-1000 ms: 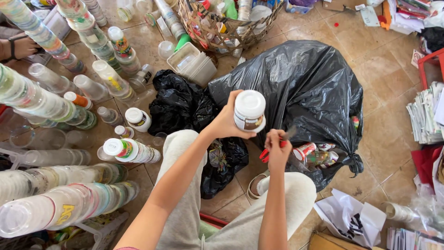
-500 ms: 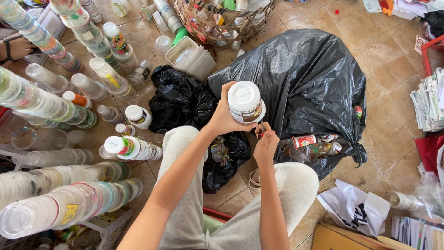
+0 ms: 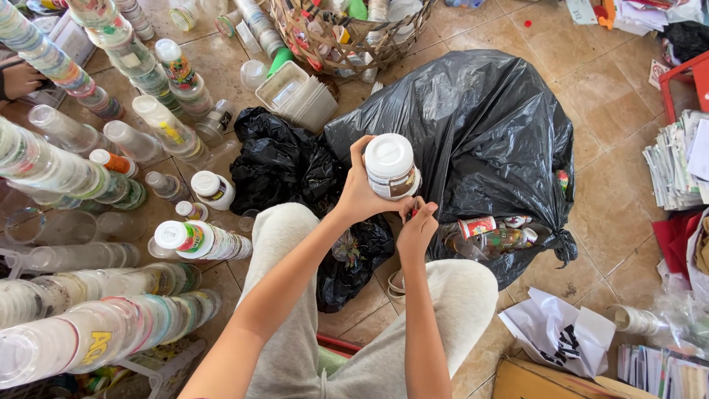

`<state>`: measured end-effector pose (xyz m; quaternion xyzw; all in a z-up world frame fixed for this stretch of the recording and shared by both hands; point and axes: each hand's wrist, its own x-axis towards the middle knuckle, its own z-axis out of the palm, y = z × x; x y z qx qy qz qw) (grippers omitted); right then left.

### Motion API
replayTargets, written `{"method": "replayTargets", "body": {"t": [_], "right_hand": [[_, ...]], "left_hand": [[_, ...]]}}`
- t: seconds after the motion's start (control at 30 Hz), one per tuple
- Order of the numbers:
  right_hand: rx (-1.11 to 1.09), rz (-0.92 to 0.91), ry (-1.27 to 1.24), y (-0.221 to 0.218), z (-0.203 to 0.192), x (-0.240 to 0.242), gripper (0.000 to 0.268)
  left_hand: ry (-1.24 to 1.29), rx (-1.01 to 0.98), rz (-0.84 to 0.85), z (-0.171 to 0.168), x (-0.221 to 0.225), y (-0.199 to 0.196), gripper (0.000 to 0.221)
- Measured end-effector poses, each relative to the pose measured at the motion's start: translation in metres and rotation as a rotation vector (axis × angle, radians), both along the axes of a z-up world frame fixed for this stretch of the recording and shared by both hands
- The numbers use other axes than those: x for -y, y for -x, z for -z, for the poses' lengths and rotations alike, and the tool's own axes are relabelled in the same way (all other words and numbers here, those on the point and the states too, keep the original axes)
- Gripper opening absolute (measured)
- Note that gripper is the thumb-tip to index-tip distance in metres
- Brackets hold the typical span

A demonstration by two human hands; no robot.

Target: The person sits on a low stool and uses a red utility knife to cut the plastic lids and labels off several small plastic containers. They hold each container in their left hand and cut around the rim with the knife in their right hand, then place the modified containers on the floor.

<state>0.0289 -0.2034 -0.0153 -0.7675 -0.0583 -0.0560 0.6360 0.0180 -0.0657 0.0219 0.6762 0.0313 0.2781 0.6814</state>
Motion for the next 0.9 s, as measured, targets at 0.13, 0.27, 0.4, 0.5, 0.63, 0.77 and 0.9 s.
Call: {"method": "replayTargets", "body": {"t": [0.13,0.27,0.4,0.5,0.63,0.77,0.9], "right_hand": [[-0.054,0.067,-0.055,-0.011,0.006,0.005,0.082],[-0.015,0.008,0.008,-0.002,-0.003,0.002,0.082],[-0.026,0.049,0.007,0.003,-0.034,0.003,0.077],[-0.069,0.019,0.032,-0.007,0.003,0.009,0.08],[-0.064,0.014,0.035,-0.001,-0.028,0.009,0.086],[-0.081,-0.013,0.055,-0.001,-0.016,0.01,0.085],[-0.091,0.02,0.084,-0.001,-0.038,0.007,0.082]], "left_hand": [[-0.011,0.012,0.044,0.005,0.002,0.001,0.12],[-0.047,0.007,0.032,0.004,-0.006,0.001,0.121],[-0.053,0.033,0.14,-0.001,0.0,0.004,0.121],[-0.078,0.037,0.129,-0.006,-0.007,0.001,0.121],[-0.093,0.025,0.19,-0.002,-0.005,0.001,0.126],[-0.123,0.048,0.191,0.003,-0.011,-0.001,0.125],[-0.111,0.068,0.266,0.01,-0.009,0.0,0.134]]}}
